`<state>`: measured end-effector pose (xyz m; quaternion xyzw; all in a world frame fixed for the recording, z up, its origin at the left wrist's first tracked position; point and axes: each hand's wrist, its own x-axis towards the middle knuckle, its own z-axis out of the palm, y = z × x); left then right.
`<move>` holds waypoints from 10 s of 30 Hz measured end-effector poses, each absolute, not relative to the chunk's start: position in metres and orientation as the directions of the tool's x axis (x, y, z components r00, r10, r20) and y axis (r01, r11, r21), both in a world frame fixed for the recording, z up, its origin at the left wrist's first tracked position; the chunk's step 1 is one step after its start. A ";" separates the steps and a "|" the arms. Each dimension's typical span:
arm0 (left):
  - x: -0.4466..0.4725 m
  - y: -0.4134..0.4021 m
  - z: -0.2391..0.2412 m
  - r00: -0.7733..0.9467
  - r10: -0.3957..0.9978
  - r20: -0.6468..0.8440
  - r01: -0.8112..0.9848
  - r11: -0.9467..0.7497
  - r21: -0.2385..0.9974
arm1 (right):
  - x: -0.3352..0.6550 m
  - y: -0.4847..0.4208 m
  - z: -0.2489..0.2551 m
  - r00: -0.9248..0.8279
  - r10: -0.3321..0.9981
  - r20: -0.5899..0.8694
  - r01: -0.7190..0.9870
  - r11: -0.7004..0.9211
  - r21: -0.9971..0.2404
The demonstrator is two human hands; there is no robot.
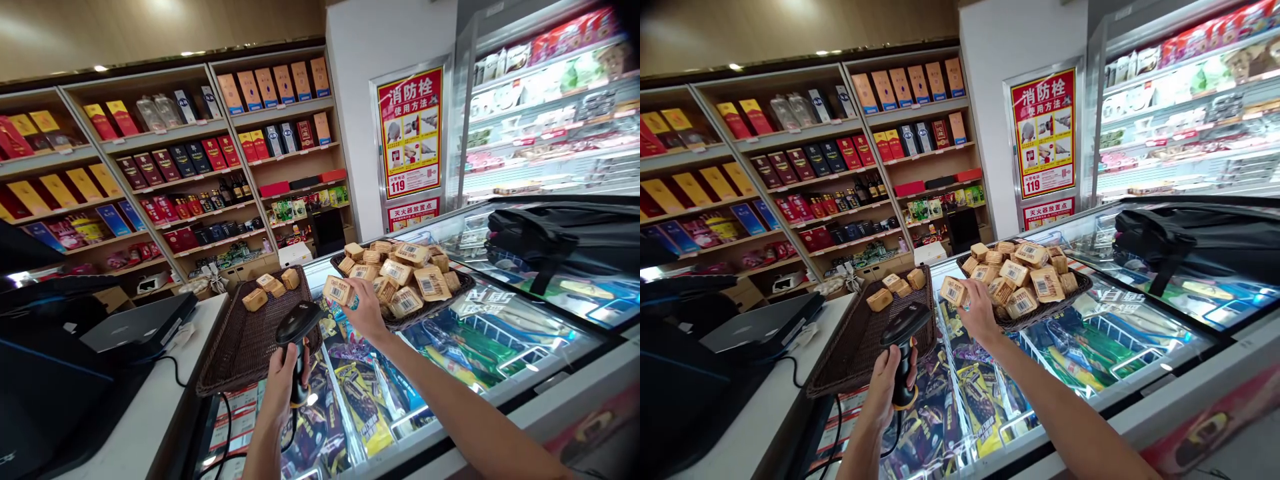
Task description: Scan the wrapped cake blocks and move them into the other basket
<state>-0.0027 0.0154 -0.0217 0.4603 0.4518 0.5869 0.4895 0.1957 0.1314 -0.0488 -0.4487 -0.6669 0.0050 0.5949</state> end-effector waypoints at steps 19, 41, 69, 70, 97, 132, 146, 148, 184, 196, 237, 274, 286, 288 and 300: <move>-0.003 0.013 -0.005 -0.188 0.974 0.129 -0.224 -0.171 0.960 | 0.200 0.143 -0.025 0.031 0.711 0.702 0.699 0.486 -0.524; -0.017 0.021 -0.010 -0.503 0.863 0.047 -0.300 -0.225 0.927 | 0.150 0.275 0.044 -0.125 0.890 0.438 0.933 0.255 -0.253; -0.007 0.017 -0.009 -0.427 0.901 0.077 -0.291 -0.217 0.932 | 0.110 0.194 -0.021 -0.023 0.695 0.719 0.598 0.586 -0.547; -0.006 0.016 -0.008 -0.409 0.909 0.077 -0.302 -0.215 0.929 | 0.128 0.175 -0.025 0.002 0.623 0.782 0.565 0.645 -0.515; 0.006 0.005 -0.016 0.048 0.989 0.140 -0.067 -0.136 0.988 | 0.216 0.112 -0.060 0.034 0.494 0.869 0.582 0.697 -0.419; -0.010 0.008 0.002 -0.478 0.878 0.013 -0.387 -0.224 0.895 | 0.221 0.217 0.048 0.033 0.710 0.703 0.958 0.177 -0.224; -0.022 0.019 -0.016 -0.621 0.781 -0.062 -0.374 -0.227 0.899 | -0.051 0.289 0.001 -0.205 0.948 0.244 0.823 0.302 -0.481; -0.025 0.022 -0.018 -0.637 0.767 -0.077 -0.378 -0.223 0.898 | -0.063 0.300 -0.007 -0.194 0.958 0.212 0.811 0.278 -0.514; 0.027 -0.029 0.007 0.075 0.960 0.270 0.191 -0.280 0.941 | 0.236 0.065 -0.033 0.051 0.544 0.838 0.722 0.559 -0.407; 0.034 -0.027 0.003 0.118 0.972 0.206 0.184 -0.225 0.957 | 0.247 0.061 -0.028 0.020 0.483 0.875 0.755 0.567 -0.330; -0.110 0.008 0.000 -0.484 0.875 0.023 -0.127 -0.097 0.987 | -0.047 0.289 -0.030 -0.164 0.985 0.051 0.739 0.157 -0.655; 0.025 -0.066 0.018 0.119 0.983 0.139 0.259 -0.166 0.951 | 0.266 0.025 -0.013 -0.121 0.989 -0.084 -0.606 -0.141 -0.783; 0.010 -0.062 0.017 0.032 0.992 0.124 0.262 -0.128 0.957 | 0.361 0.120 0.016 0.554 0.722 0.414 0.282 0.306 -0.909; 0.010 -0.061 0.017 -0.008 0.992 0.128 0.249 -0.122 0.961 | 0.382 0.146 0.025 0.600 0.693 0.400 0.417 0.156 -0.895; 0.004 -0.026 0.000 -0.085 0.987 0.134 0.257 -0.108 0.960 | 0.404 0.241 0.042 0.441 0.851 0.284 0.713 -0.140 -0.687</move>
